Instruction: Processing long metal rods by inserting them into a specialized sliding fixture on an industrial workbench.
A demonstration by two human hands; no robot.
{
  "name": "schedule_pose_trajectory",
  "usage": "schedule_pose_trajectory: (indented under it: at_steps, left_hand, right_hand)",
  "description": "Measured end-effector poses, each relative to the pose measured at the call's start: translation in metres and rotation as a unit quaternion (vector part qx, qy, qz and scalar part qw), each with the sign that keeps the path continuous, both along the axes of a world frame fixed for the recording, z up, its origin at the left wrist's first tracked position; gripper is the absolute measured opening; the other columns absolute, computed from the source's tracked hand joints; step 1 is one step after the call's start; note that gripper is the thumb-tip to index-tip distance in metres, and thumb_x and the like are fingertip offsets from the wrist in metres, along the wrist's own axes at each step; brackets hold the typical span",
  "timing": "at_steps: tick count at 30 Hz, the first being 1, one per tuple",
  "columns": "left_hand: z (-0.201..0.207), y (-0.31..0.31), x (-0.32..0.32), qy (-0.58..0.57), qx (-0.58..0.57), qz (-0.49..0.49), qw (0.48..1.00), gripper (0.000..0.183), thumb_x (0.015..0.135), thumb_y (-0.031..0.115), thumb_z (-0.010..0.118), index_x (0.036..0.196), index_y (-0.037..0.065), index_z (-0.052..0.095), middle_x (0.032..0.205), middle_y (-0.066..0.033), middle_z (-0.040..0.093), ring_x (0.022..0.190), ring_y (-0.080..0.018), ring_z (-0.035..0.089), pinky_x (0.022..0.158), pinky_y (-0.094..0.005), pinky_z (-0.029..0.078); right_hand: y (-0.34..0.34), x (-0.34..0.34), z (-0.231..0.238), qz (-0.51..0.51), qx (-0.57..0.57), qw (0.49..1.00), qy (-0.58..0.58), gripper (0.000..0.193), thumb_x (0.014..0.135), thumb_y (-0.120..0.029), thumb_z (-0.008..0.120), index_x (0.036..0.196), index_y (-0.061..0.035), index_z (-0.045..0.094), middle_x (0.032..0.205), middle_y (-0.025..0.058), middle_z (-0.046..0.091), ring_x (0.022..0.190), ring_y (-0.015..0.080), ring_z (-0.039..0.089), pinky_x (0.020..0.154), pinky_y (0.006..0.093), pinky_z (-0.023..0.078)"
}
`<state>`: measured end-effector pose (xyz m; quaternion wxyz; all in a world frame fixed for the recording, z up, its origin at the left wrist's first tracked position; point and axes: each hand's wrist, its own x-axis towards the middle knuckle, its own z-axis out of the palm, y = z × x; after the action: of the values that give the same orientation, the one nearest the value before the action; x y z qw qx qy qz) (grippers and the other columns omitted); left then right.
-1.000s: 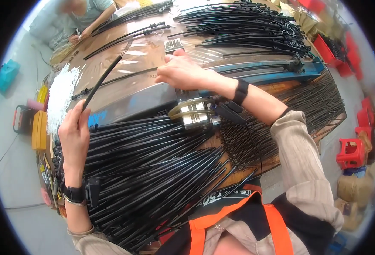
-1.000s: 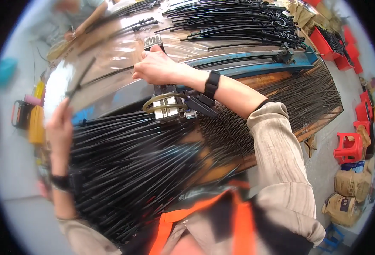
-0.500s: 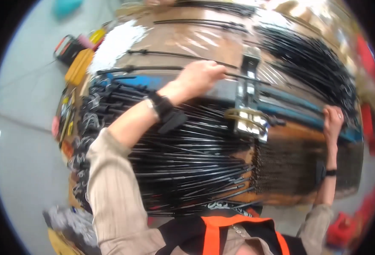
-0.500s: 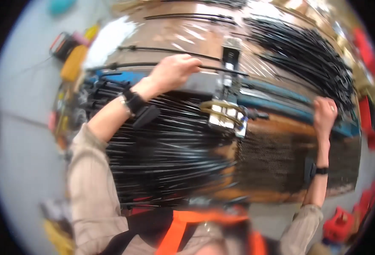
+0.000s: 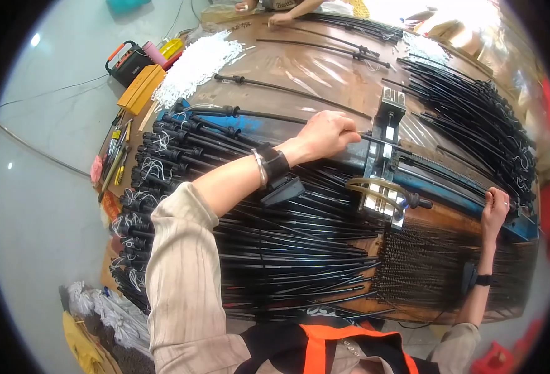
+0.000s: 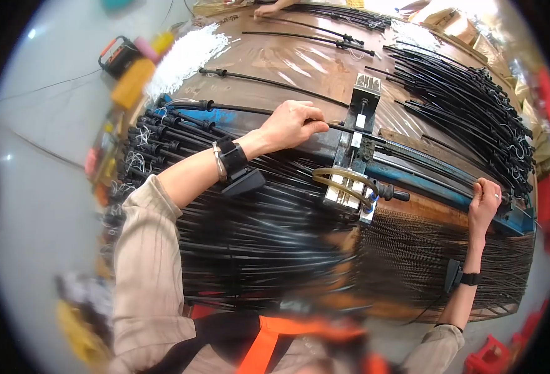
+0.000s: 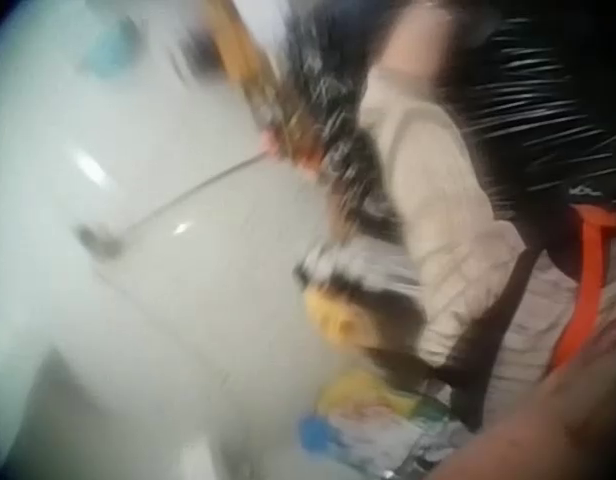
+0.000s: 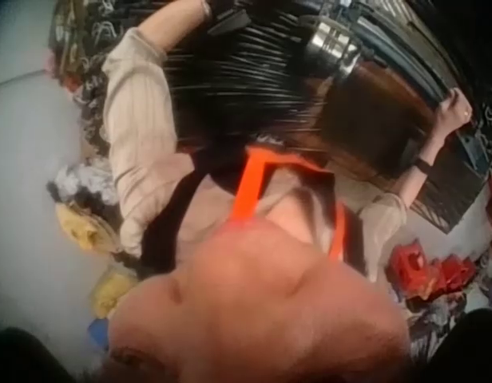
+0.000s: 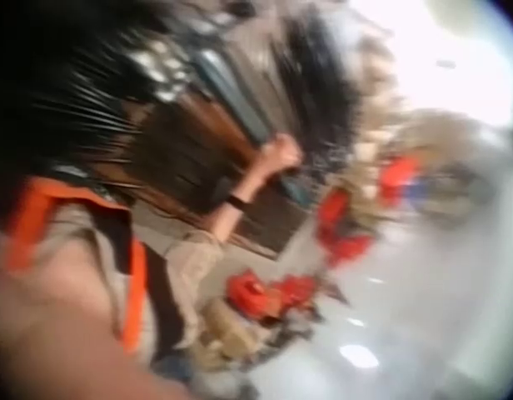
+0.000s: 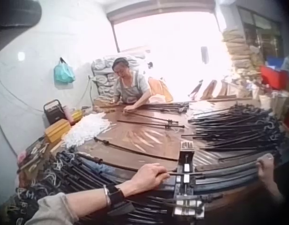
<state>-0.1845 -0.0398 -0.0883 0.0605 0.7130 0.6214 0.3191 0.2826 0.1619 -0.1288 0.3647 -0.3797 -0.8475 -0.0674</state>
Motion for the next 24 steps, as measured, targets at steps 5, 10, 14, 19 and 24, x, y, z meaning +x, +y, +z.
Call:
schedule_pose_trajectory:
  at_steps: [5, 10, 14, 19, 24]
  left_hand:
    - [0.003, -0.007, 0.004, 0.0, 0.017, 0.009, 1.0, 0.02, 0.084, 0.02, 0.073, 0.083, 0.004, 0.061, 0.082, -0.0111, 0.058, 0.077, -0.0337, 0.061, 0.068, -0.0424, 0.048]
    - [-0.004, -0.001, 0.013, 0.048, 0.095, -0.009, 0.994, 0.021, 0.084, 0.018, 0.074, 0.084, 0.004, 0.058, 0.081, -0.011, 0.056, 0.077, -0.0342, 0.059, 0.067, -0.0427, 0.048]
    - [-0.009, -0.001, 0.001, 0.126, -0.024, -0.003, 0.992, 0.019, 0.093, 0.024, 0.062, 0.087, 0.006, 0.058, 0.086, -0.0153, 0.064, 0.084, -0.0376, 0.064, 0.068, -0.0466, 0.048]
    - [0.005, 0.007, 0.02, 0.132, -0.073, 0.051, 0.987, 0.019, 0.096, 0.026, 0.057, 0.091, 0.008, 0.059, 0.077, -0.0196, 0.064, 0.08, -0.0419, 0.062, 0.066, -0.0493, 0.047]
    - [0.003, 0.012, 0.022, 0.152, -0.087, 0.04, 0.984, 0.017, 0.095, 0.026, 0.056, 0.091, 0.01, 0.059, 0.081, -0.0161, 0.066, 0.08, -0.0397, 0.064, 0.067, -0.0489, 0.049]
  right_hand:
    - [-0.005, -0.002, 0.001, -0.01, 0.021, 1.0, 0.0, 0.007, 0.092, -0.008, 0.063, 0.092, -0.0011, 0.061, 0.087, 0.0126, 0.06, 0.088, 0.0309, 0.056, 0.082, 0.04, 0.044]
    - [-0.013, 0.024, -0.002, -0.03, 0.009, 0.999, -0.027, 0.019, 0.093, -0.004, 0.061, 0.111, -0.0023, 0.065, 0.112, 0.0141, 0.065, 0.112, 0.0304, 0.058, 0.095, 0.0367, 0.045]
    - [-0.083, -0.065, 0.022, 0.068, -0.003, 0.998, -0.007, 0.04, 0.084, 0.0, 0.066, 0.124, -0.0041, 0.064, 0.129, 0.0096, 0.064, 0.129, 0.0302, 0.051, 0.111, 0.0422, 0.033]
    - [-0.127, -0.066, 0.005, 0.105, 0.013, 0.993, -0.055, 0.033, 0.084, -0.006, 0.069, 0.117, -0.0065, 0.067, 0.116, 0.0052, 0.07, 0.12, 0.0259, 0.058, 0.103, 0.041, 0.034]
    - [-0.14, -0.073, 0.001, 0.125, -0.056, 0.99, -0.015, 0.032, 0.084, -0.01, 0.071, 0.116, -0.0067, 0.067, 0.109, 0.0054, 0.071, 0.11, 0.0252, 0.061, 0.097, 0.039, 0.036]
